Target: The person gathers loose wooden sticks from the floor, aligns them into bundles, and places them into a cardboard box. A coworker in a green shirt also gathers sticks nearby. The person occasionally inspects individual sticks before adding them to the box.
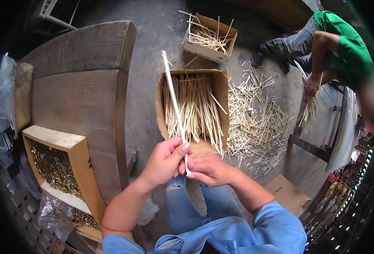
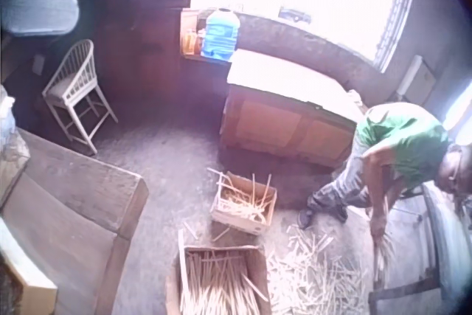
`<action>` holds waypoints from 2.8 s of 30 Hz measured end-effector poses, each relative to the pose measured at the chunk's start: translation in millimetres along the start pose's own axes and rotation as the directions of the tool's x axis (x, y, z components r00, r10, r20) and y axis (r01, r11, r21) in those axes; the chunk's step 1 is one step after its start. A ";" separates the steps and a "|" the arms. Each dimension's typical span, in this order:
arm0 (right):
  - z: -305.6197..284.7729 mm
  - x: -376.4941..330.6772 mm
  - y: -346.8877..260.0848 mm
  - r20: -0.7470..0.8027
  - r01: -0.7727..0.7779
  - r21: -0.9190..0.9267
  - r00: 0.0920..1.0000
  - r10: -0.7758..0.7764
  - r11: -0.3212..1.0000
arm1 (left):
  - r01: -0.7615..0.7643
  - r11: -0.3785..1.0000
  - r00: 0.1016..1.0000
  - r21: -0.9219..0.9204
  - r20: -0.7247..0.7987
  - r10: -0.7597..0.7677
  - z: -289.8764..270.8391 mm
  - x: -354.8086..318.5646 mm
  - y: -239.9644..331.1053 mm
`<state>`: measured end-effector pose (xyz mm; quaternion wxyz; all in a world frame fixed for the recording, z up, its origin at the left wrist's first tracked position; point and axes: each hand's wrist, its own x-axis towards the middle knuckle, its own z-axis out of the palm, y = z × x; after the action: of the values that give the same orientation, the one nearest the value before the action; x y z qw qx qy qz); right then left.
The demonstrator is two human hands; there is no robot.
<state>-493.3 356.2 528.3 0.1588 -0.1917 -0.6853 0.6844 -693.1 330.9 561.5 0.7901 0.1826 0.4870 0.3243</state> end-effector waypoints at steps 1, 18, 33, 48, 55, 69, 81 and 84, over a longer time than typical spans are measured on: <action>-7.5 0.8 0.9 0.000 -0.026 -0.150 1.000 0.026 0.988 | -0.052 0.993 0.996 0.108 -0.069 0.060 0.3 1.3 -4.4; 15.0 -5.5 7.9 -0.097 -0.293 0.739 0.845 0.526 0.607 | -0.202 0.924 0.968 0.324 -0.074 0.238 0.6 9.2 -20.4; 68.7 -31.7 -48.7 -0.296 -0.271 0.618 0.789 0.538 0.738 | -0.194 0.980 0.978 0.049 0.095 0.188 -6.7 -12.3 9.8; 67.0 18.5 -44.7 -0.550 -0.129 0.223 0.801 0.234 0.966 | -0.412 0.904 0.909 0.114 0.116 0.400 -23.2 -18.3 21.1; -7.0 75.0 -18.7 -0.683 -0.212 -0.386 0.720 -0.124 0.898 | -0.387 0.779 0.775 0.493 -0.285 0.565 -47.8 6.7 12.4; -234.0 198.6 89.7 -0.881 -0.849 -0.467 0.471 -0.048 0.249 | -0.330 0.691 0.806 0.644 -0.189 0.561 -28.8 5.8 30.1; 80.8 -75.6 0.1 -0.122 -0.358 -0.314 0.934 0.337 0.879 | -0.245 0.588 0.832 0.771 -0.143 0.535 -39.6 5.3 9.3; 111.9 -230.8 -6.1 -0.279 -0.766 -0.197 0.642 0.714 0.612 | -0.274 0.577 0.865 0.770 -0.065 0.497 -26.7 22.6 -1.1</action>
<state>-345.1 147.4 543.3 -0.1113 -0.5381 -0.6221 0.5577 -709.3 344.9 533.8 0.4805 0.5418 0.6273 0.2865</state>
